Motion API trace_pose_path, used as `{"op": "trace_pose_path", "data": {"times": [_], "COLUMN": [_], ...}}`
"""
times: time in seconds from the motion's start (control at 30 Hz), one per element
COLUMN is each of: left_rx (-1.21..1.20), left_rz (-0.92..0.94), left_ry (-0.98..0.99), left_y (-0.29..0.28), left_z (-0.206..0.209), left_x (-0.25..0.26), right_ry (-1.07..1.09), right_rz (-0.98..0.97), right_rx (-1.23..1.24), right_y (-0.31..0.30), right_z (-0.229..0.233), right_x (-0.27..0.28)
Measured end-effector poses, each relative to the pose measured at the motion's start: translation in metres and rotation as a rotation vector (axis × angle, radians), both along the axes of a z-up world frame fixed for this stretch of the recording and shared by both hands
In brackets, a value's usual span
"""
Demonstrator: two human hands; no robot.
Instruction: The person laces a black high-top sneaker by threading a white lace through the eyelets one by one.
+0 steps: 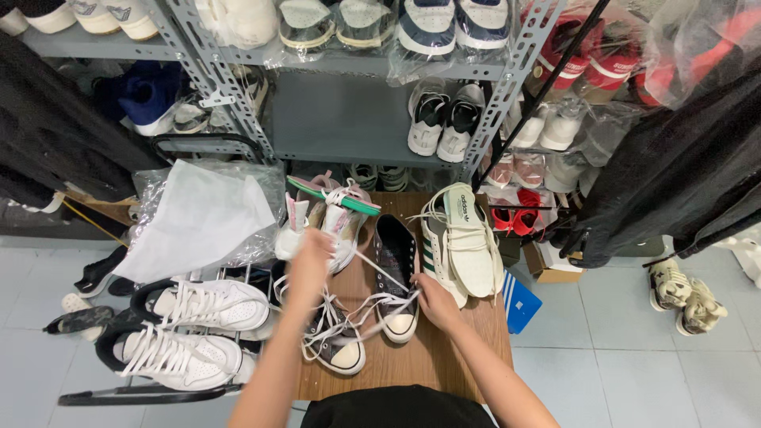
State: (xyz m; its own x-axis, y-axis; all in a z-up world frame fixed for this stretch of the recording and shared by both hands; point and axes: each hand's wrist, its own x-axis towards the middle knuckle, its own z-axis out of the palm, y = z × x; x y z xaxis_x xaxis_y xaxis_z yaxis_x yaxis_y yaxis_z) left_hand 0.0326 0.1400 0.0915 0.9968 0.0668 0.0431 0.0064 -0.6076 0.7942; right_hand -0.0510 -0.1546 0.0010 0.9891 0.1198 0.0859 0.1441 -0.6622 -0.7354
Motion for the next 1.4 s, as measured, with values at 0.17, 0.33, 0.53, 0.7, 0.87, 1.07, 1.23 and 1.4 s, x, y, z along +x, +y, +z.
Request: {"op": "trace_pose_path", "data": {"times": [0.17,0.33,0.53,0.7,0.87,1.07,1.23,1.4], "left_rx": [-0.897,-0.411,0.064,-0.146,-0.140,-0.172,-0.246,-0.297], "left_rz": [0.173,0.297,0.333,0.421,0.359,0.519,0.564,0.298], "left_ry": [-0.235,-0.840,-1.020,-1.016,-1.115,-1.080,-1.085,-1.174], "left_y": [0.118,0.174,0.192,0.223,0.252,0.324,0.369,0.293], "left_z": [0.065,0.122,0.166,0.177,0.154,0.088,0.070,0.112], "left_x": [0.016,-0.007,-0.037,-0.041,-0.036,-0.028,-0.020,-0.021], "right_ry": [0.037,0.077,0.050,0.079,-0.059,-0.052,-0.056,-0.081], "right_rz": [-0.003,0.042,0.149,0.132,0.199,0.168,0.087,-0.093], "right_rx": [0.026,0.009,-0.015,-0.130,-0.115,-0.253,-0.303,-0.054], "right_y": [-0.001,-0.005,-0.008,-0.001,0.008,0.009,0.020,0.029], "right_z": [-0.004,-0.001,0.015,0.018,0.016,0.023,0.021,0.003], "right_x": [0.003,0.005,0.006,0.005,0.009,0.006,0.008,0.012]}}
